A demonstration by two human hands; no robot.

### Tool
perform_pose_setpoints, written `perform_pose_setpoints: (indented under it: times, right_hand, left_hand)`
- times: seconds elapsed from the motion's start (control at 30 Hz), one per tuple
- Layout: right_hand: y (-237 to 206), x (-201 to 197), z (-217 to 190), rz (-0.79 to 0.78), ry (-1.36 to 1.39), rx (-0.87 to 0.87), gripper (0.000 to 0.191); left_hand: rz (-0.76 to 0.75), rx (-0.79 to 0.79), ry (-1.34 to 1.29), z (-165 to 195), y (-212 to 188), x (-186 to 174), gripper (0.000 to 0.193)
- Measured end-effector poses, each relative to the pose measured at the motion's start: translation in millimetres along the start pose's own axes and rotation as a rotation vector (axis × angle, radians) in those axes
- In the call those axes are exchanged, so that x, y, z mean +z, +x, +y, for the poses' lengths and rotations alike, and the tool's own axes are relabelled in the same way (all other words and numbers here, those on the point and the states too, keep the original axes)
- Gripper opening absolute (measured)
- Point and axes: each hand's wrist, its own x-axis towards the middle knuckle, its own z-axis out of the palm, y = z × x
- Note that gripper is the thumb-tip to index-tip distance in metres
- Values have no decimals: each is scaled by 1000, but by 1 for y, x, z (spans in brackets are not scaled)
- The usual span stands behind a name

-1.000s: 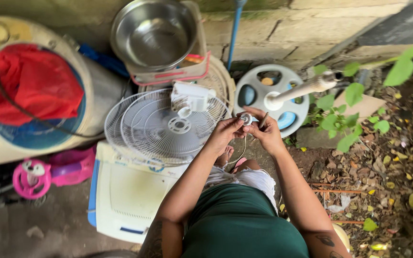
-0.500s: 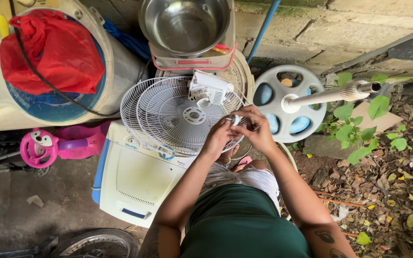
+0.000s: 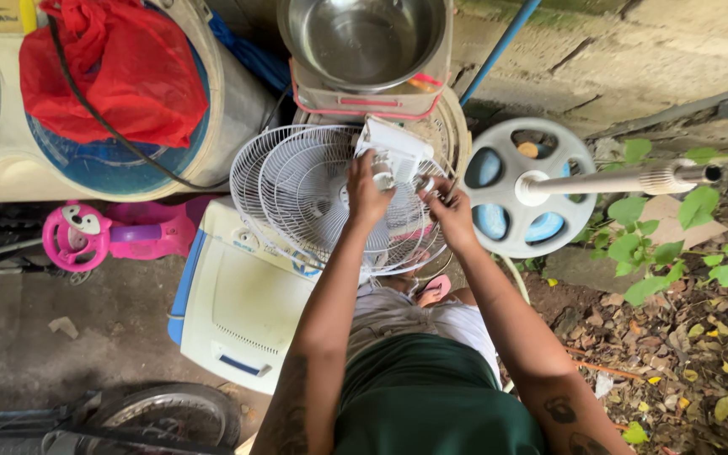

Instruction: The person services a pedestal fan outdoors. They use a screwdriver to work on the fan base and stand, then handle the fan head and motor housing, using a brush to clean the disassembled fan parts one at a time.

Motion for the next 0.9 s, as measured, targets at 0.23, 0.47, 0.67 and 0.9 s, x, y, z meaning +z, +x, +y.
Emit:
perform_pose_setpoints:
  times: [0.23, 0.47, 0.67, 0.9]
  right_hand:
    - [8, -19, 4, 38, 285, 96, 19]
    - [1, -58, 2, 125, 494, 123, 29]
    - [-14, -79, -1, 139, 596, 83, 33]
    - [-22, -79, 0, 127, 565, 83, 30]
  left_hand:
    - [-38, 115, -273, -7, 15, 2, 73]
    - [-48, 427, 42, -27, 17, -2, 60]
    - [-49, 404, 18, -16, 23, 6, 54]
    - [-136, 436, -199, 17, 29, 35, 53]
